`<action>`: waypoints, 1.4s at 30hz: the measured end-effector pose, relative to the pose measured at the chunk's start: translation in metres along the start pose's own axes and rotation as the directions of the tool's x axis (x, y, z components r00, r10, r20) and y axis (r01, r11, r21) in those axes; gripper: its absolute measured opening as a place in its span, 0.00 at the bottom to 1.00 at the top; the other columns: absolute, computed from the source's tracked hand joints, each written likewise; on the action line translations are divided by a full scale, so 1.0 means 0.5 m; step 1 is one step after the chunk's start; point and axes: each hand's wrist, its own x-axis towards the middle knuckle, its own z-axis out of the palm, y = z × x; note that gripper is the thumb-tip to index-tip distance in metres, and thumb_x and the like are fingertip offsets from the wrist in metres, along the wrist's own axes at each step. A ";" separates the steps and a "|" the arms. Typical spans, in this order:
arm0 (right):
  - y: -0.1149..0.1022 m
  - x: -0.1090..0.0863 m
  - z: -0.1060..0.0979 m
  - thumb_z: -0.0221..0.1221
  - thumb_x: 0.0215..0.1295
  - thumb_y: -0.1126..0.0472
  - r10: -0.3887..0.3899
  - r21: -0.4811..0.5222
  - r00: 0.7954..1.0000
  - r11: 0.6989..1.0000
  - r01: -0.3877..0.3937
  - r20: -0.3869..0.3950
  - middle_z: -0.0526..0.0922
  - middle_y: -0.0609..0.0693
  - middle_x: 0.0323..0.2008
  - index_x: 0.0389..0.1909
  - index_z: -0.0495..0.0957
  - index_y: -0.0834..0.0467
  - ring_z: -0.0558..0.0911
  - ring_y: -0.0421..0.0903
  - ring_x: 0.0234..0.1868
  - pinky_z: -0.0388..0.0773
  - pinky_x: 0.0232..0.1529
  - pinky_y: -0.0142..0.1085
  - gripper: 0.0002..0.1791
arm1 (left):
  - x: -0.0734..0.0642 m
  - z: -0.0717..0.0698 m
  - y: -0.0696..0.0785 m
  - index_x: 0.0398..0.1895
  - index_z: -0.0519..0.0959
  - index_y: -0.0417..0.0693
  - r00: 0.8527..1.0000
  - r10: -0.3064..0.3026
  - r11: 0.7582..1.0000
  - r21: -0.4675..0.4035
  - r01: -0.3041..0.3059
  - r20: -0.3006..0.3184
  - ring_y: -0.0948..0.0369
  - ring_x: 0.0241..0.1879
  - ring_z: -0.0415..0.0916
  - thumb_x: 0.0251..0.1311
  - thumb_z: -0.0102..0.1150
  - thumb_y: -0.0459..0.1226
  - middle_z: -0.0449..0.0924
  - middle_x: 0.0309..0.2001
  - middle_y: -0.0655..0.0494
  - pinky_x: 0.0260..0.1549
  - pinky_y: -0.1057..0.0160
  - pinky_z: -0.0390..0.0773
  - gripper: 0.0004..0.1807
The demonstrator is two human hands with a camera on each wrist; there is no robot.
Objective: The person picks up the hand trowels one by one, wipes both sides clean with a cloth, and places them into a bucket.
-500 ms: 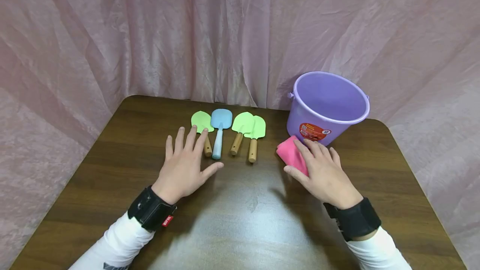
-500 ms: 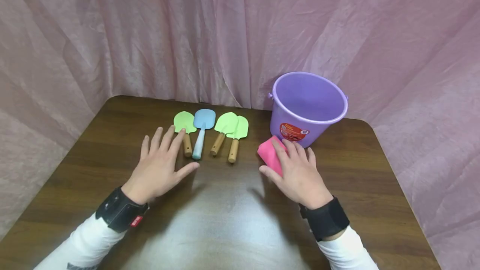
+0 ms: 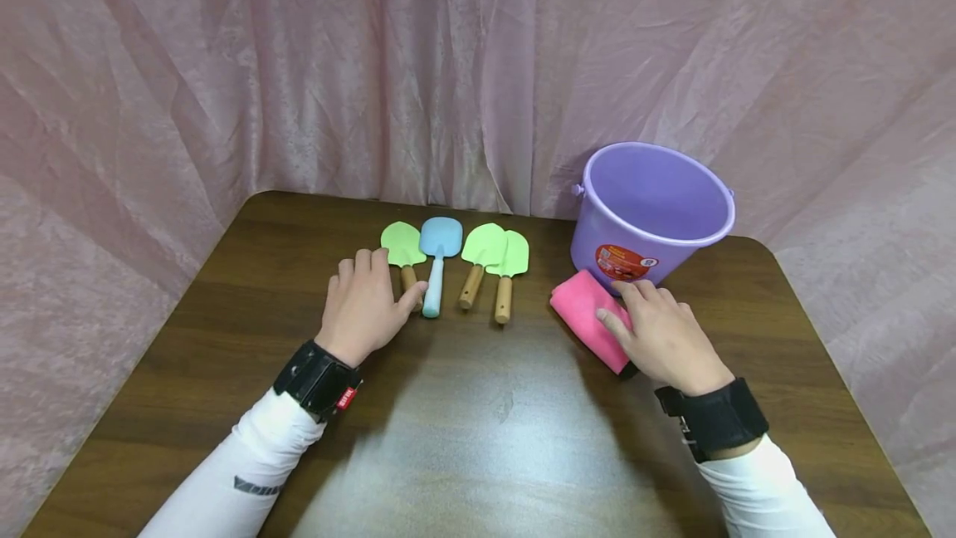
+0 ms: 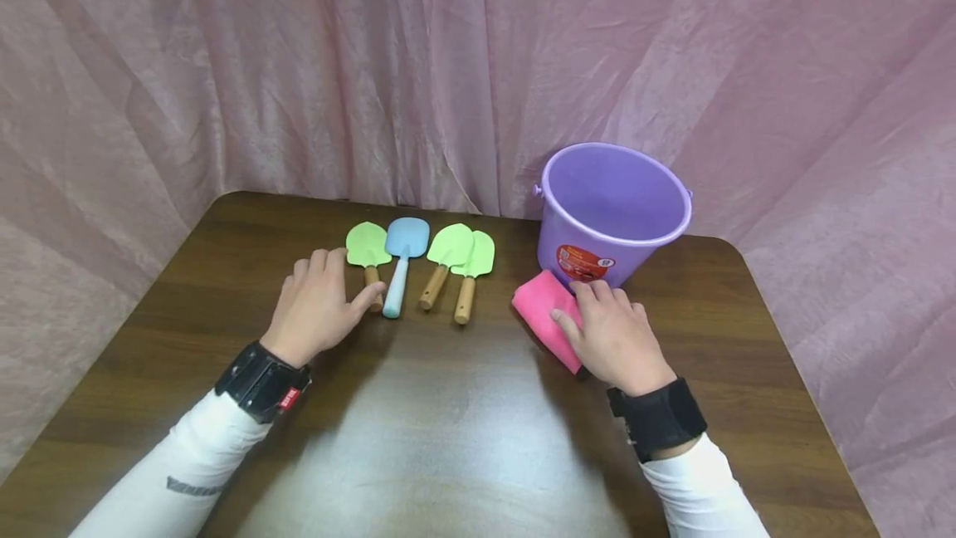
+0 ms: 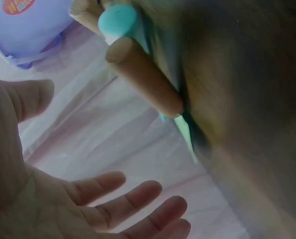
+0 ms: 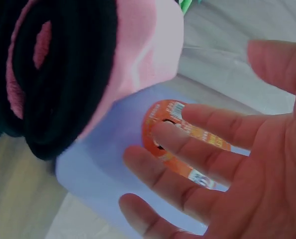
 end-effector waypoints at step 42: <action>0.043 0.042 0.064 0.62 0.63 0.38 0.117 0.267 0.946 0.943 -0.201 0.301 0.75 0.54 0.33 0.55 0.64 0.66 0.76 0.51 0.35 0.72 0.37 0.44 0.38 | 0.038 0.050 -0.025 0.48 0.68 0.30 0.914 -0.261 0.947 -0.102 0.305 0.310 0.40 0.37 0.77 0.70 0.43 0.39 0.72 0.39 0.38 0.35 0.43 0.76 0.17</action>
